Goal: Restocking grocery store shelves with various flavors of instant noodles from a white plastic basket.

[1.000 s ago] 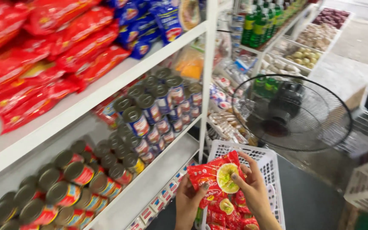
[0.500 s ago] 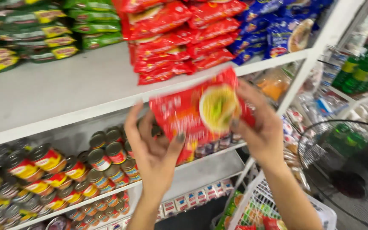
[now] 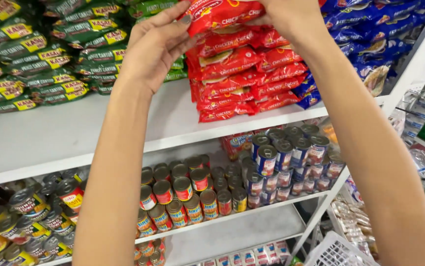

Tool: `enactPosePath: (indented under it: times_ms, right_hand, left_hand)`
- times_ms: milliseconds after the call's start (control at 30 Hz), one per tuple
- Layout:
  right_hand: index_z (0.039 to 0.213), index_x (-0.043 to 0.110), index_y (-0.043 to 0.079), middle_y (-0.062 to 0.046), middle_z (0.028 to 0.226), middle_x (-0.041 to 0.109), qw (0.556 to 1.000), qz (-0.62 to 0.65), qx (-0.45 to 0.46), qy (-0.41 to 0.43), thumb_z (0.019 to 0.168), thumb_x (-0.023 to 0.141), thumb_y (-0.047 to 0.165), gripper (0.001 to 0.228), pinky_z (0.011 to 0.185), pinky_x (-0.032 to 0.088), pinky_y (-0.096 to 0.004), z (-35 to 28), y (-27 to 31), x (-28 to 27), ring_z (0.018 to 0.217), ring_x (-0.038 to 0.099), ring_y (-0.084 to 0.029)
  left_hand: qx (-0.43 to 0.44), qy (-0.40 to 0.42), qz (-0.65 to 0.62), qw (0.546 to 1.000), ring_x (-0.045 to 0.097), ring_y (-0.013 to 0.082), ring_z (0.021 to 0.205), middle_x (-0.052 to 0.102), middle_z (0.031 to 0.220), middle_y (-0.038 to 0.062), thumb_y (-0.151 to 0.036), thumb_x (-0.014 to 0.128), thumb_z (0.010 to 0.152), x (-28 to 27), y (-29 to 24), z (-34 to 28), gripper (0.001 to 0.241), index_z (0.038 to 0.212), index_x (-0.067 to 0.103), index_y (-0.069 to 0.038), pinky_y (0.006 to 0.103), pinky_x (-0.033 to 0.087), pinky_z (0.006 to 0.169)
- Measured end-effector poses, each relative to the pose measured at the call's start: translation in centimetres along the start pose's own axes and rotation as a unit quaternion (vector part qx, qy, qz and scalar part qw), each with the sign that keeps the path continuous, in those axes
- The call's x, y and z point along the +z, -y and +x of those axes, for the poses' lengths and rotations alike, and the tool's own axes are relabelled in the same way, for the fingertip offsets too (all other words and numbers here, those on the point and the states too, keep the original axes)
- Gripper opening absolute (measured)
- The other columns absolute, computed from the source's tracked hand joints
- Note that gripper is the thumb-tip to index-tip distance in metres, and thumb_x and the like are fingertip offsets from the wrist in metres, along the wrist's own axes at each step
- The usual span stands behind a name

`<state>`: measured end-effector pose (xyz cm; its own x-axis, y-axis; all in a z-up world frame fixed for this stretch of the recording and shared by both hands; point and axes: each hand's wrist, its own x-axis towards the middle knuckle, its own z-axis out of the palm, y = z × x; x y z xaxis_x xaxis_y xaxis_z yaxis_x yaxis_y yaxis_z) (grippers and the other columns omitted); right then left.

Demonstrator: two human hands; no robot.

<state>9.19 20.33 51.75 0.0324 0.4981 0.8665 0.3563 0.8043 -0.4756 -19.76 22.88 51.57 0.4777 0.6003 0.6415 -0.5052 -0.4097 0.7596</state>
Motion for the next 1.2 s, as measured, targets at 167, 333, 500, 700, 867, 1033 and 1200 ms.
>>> enactPosePath:
  times_ms: [167, 333, 500, 700, 867, 1033, 1200]
  right_hand:
    - [0.118, 0.066, -0.002, -0.011, 0.118, 0.072, 0.991, -0.125, 0.002, 0.057, 0.102, 0.052, 0.005, 0.022, 0.082, 0.063, -0.037, 3.2, 0.8, 0.6, 0.106, 0.074, -0.020]
    - [0.099, 0.073, 0.000, -0.014, 0.098, 0.076, 0.969, -0.226, 0.087, 0.045, 0.099, 0.057, 0.010, 0.019, 0.077, 0.068, -0.039, 4.2, 1.6, 1.3, 0.087, 0.077, -0.025]
    - [0.106, 0.082, 0.012, -0.018, 0.096, 0.076, 0.909, -0.412, -0.051, 0.039, 0.091, 0.074, 0.020, 0.019, 0.085, 0.058, -0.049, 3.8, 0.2, 1.2, 0.087, 0.073, -0.035]
    - [0.116, 0.079, 0.019, -0.013, 0.113, 0.075, 0.853, -0.505, -0.103, 0.079, 0.097, 0.074, 0.038, 0.028, 0.108, 0.040, -0.052, 2.9, 1.8, 2.8, 0.117, 0.064, -0.033]
    - [0.132, 0.070, 0.023, -0.014, 0.120, 0.071, 0.835, -0.500, -0.171, 0.157, 0.086, 0.078, 0.052, 0.056, 0.109, 0.005, -0.076, 1.9, 2.7, 4.1, 0.133, 0.049, -0.042]
    - [0.145, 0.056, 0.030, -0.007, 0.138, 0.064, 0.837, -0.516, -0.075, 0.164, 0.095, 0.062, 0.050, 0.055, 0.113, 0.000, -0.074, 0.9, 1.7, 4.3, 0.131, 0.056, -0.025]
    - [0.153, 0.049, 0.022, -0.012, 0.143, 0.059, 0.812, -0.557, -0.110, 0.134, 0.105, 0.052, 0.046, 0.053, 0.114, 0.003, -0.071, 0.3, 0.1, 4.8, 0.132, 0.054, -0.031]
  left_hand:
    - [-0.050, -0.025, 0.034, 0.998, 0.075, 0.0167, 0.101, 0.077, 0.113, 0.010, -0.011, 0.068, 0.091, -1.3, 0.7, 3.3, 0.045, 0.133, 0.063, 0.004, 0.0327, 0.063, 0.098]
    - [-0.043, -0.046, 0.170, 0.983, 0.072, 0.0158, 0.097, 0.077, 0.112, 0.009, -0.026, 0.070, 0.087, -2.0, 3.8, 5.0, 0.052, 0.130, 0.071, 0.005, 0.0283, 0.054, 0.089]
    - [-0.055, -0.065, 0.182, 0.980, 0.067, 0.0148, 0.102, 0.074, 0.119, 0.009, -0.025, 0.070, 0.090, -2.8, 6.5, 4.8, 0.059, 0.143, 0.059, -0.002, 0.0288, 0.052, 0.092]
    - [0.000, -0.069, 0.185, 0.980, 0.062, 0.0139, 0.123, 0.067, 0.137, 0.008, -0.030, 0.064, 0.097, -3.0, 8.5, 4.7, 0.057, 0.148, 0.054, -0.006, 0.0282, 0.046, 0.106]
    - [0.059, -0.095, 0.236, 0.965, 0.061, 0.0202, 0.126, 0.067, 0.138, 0.013, -0.043, 0.059, 0.100, -1.7, 10.3, 5.3, 0.056, 0.142, 0.059, -0.006, 0.0327, 0.046, 0.106]
    - [0.025, -0.325, 0.322, 0.889, 0.037, 0.0392, 0.144, 0.041, 0.156, 0.025, -0.061, 0.037, 0.100, 1.2, 10.7, 4.1, 0.078, 0.161, 0.037, -0.011, 0.0429, 0.026, 0.119]
    - [0.048, -0.247, 0.259, 0.933, 0.018, 0.0333, 0.158, 0.021, 0.170, 0.021, -0.063, 0.030, 0.103, 2.5, 12.0, 4.2, 0.085, 0.163, 0.017, -0.005, 0.0388, 0.015, 0.125]
